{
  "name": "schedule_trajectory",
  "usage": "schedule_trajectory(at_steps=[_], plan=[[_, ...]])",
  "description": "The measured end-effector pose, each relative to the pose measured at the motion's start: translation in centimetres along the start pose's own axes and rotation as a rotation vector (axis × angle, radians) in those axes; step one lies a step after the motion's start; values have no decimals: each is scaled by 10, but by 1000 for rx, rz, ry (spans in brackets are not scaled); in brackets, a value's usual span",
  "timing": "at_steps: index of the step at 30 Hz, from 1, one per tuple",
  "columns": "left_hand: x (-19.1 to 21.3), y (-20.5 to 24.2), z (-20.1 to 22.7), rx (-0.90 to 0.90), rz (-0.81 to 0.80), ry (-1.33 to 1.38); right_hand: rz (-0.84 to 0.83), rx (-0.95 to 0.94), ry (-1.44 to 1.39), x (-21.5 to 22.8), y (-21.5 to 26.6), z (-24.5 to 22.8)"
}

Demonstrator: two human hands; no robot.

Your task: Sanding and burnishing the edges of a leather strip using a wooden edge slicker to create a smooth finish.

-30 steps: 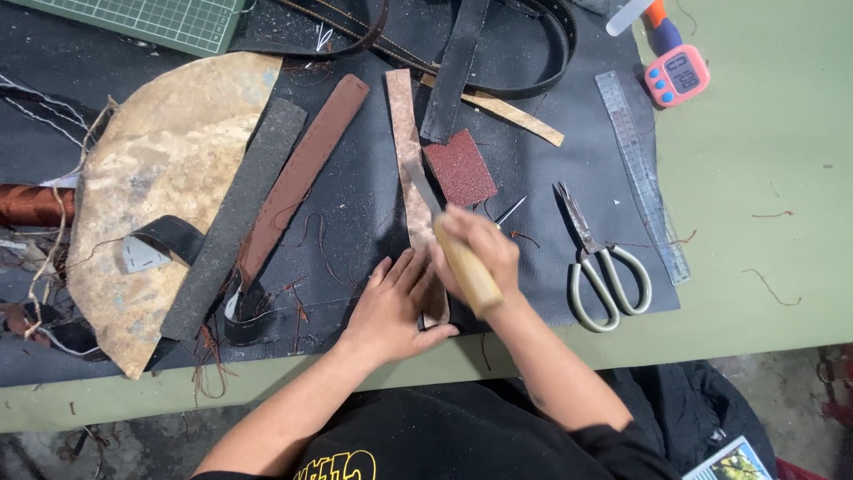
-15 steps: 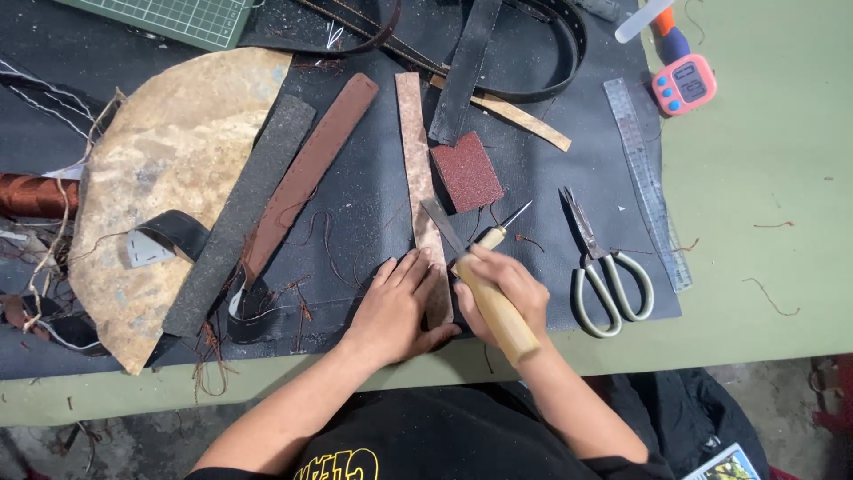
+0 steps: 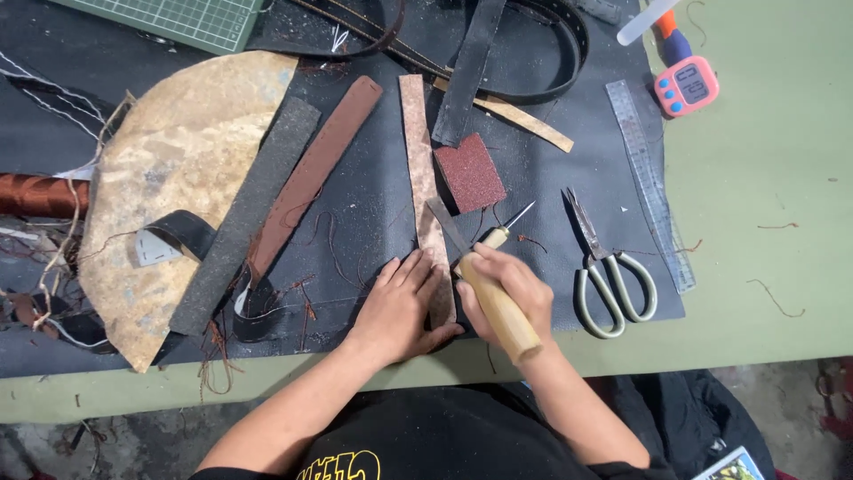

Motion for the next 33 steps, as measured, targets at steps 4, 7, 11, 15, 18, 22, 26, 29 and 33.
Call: schedule_trajectory(at_steps=[4,7,11,15,18,22,26,29,33], plan=[[2,-3,2,21,-23,7,28,67,17,-9,0,22],[6,-3,4,5,-28,-25,40,18,-50,-11,-20,34],[9,-3,6,15,-45,-62,75,-7,-103,-7,-27,38],[-5,0,1,8,11,-79,23,80,-32,-6,-4,7],[-4,2,3,-3,51,-46,0,-1,-29,5,16,-9],[-1,0,3,-13,42,-56,29,-18,-63,8,24,3],[-2,0,5,18,21,-35,49,35,-77,-6,6,10],[5,-2,5,10,39,-57,66,65,-92,-10,-16,8],[13,-2,8,-3,26,-9,43,36,-92,-2,-18,-2]])
Point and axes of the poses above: each hand's wrist, its own y-axis away from the middle knuckle, its own x-axis out of the back of the hand, z = x × y, the point moved 6 cm from there along -y, towards the middle knuckle, and after that the axes turned 4 degrees about -y, right-handed, at the moved point
